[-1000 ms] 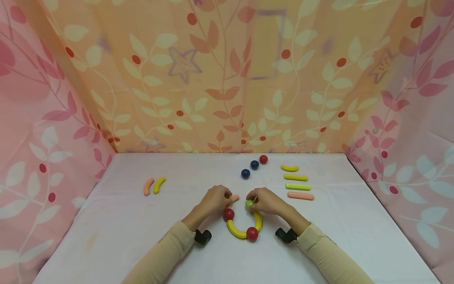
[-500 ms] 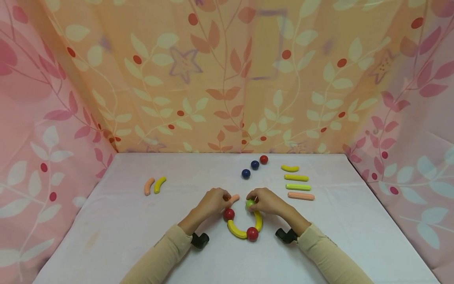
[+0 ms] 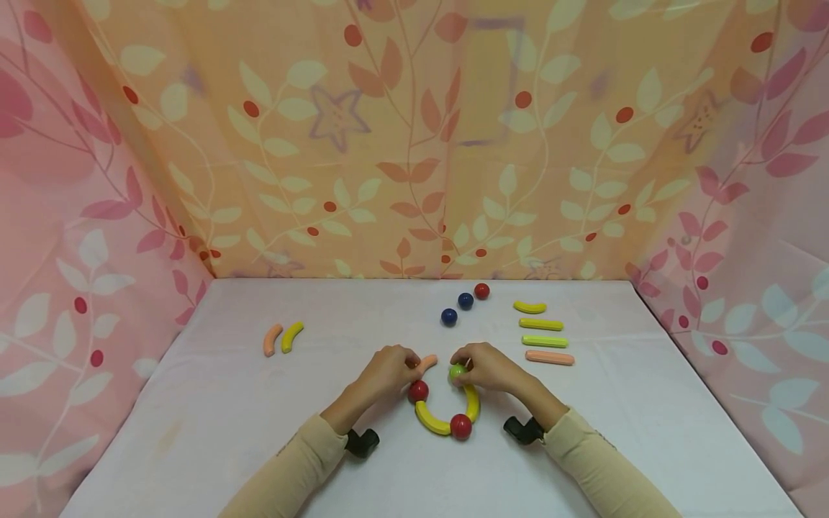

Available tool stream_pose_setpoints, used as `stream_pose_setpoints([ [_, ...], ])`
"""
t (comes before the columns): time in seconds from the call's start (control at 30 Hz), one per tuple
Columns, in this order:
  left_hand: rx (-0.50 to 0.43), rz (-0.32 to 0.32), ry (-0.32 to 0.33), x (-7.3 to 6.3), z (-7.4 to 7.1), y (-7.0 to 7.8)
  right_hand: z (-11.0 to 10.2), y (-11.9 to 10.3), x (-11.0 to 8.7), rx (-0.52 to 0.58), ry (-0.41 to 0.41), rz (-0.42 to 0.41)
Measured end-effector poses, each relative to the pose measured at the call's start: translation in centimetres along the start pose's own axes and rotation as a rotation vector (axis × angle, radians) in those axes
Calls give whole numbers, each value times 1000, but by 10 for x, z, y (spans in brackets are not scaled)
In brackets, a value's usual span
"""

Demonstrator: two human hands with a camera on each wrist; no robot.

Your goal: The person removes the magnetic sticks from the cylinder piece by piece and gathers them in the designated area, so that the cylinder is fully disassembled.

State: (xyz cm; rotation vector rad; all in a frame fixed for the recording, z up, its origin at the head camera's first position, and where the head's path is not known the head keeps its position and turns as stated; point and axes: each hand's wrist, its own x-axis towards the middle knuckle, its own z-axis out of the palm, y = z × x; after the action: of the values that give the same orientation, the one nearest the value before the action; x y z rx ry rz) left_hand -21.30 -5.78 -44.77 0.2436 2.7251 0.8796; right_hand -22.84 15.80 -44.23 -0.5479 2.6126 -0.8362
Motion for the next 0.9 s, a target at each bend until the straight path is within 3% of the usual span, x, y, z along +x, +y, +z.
stream_pose_setpoints([
  [0.57, 48, 32, 10, -25, -2, 9, 0, -1, -2, -8, 13, -6],
  [0.9, 91, 28, 77, -25, 4, 10, 0, -1, -3, -21, 32, 35],
])
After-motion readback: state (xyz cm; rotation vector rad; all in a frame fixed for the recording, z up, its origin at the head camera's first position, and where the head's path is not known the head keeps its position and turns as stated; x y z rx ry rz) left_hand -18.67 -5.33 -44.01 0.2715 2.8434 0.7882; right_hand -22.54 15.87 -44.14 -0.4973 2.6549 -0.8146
